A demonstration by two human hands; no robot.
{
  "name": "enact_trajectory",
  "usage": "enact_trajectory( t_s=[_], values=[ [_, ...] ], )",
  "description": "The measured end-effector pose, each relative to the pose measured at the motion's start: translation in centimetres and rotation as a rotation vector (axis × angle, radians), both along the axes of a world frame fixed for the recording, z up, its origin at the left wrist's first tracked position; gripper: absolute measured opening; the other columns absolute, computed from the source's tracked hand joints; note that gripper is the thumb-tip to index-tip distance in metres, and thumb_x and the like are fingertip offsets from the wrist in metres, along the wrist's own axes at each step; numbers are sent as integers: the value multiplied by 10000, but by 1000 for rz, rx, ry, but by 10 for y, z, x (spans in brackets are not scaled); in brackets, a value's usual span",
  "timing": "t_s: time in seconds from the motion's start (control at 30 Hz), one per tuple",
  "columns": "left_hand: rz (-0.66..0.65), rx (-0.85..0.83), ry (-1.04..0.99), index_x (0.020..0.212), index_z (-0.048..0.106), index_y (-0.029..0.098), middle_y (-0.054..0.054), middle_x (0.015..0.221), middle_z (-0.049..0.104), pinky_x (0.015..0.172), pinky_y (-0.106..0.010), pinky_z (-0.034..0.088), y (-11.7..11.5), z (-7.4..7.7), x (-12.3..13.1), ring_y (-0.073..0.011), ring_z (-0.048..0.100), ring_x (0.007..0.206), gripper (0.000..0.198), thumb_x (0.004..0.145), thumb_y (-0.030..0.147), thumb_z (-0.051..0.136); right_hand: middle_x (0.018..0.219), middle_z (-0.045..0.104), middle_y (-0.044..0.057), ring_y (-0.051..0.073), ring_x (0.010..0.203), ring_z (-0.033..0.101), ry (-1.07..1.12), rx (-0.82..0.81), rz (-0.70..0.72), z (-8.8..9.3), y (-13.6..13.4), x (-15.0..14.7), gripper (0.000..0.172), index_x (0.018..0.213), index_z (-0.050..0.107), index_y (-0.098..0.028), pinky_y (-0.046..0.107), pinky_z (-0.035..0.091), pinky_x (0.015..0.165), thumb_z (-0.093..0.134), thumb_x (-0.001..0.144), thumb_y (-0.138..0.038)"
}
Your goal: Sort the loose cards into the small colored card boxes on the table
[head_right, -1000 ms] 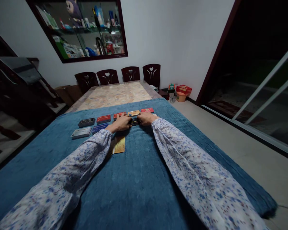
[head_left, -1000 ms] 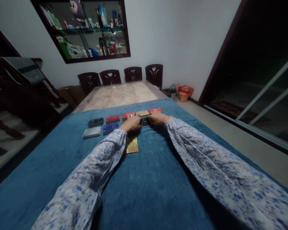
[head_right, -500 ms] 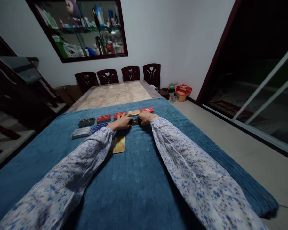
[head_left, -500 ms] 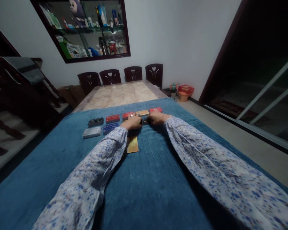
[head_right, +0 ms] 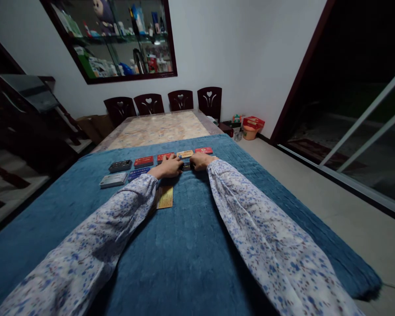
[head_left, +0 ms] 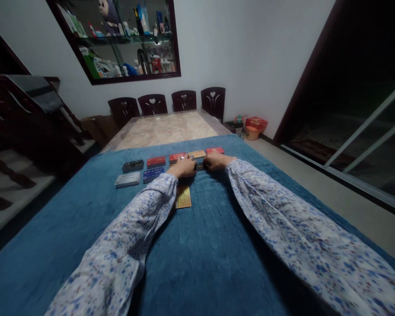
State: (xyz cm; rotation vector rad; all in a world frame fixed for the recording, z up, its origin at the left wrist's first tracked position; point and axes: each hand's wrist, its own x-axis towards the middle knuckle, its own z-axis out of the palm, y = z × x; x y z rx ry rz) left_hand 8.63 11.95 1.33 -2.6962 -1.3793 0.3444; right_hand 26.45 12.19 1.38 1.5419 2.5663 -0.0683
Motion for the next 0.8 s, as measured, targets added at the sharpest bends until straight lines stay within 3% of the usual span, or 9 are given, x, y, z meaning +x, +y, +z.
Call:
enact_trajectory(
  t_s=[0.4,0.53,0.8],
  values=[
    [-99,81,-169,1210,719,210,-168,1428,612,1153,-668,292,-7,-5,-15,-396,367,1438,357,877,216,590,1262,718,193,279,1099,696,-33,101,22,-5,-4,5,351,1196,769,-113,283,499,883,631,877,-157],
    [-127,109,-224,1181,741,217,-160,1398,631,1142,-642,283,-12,-4,-24,-387,384,1420,360,880,178,547,1281,696,191,295,1155,659,-24,177,-11,-2,-17,7,345,1223,754,-120,311,476,917,600,922,-193],
    [-132,118,-234,1176,726,225,-139,1335,675,1098,-598,279,-33,-5,-50,-341,419,1349,367,901,150,493,1220,710,184,299,1109,652,8,237,-66,3,-50,-4,317,1157,760,-139,337,450,847,506,985,-219]
  ],
)
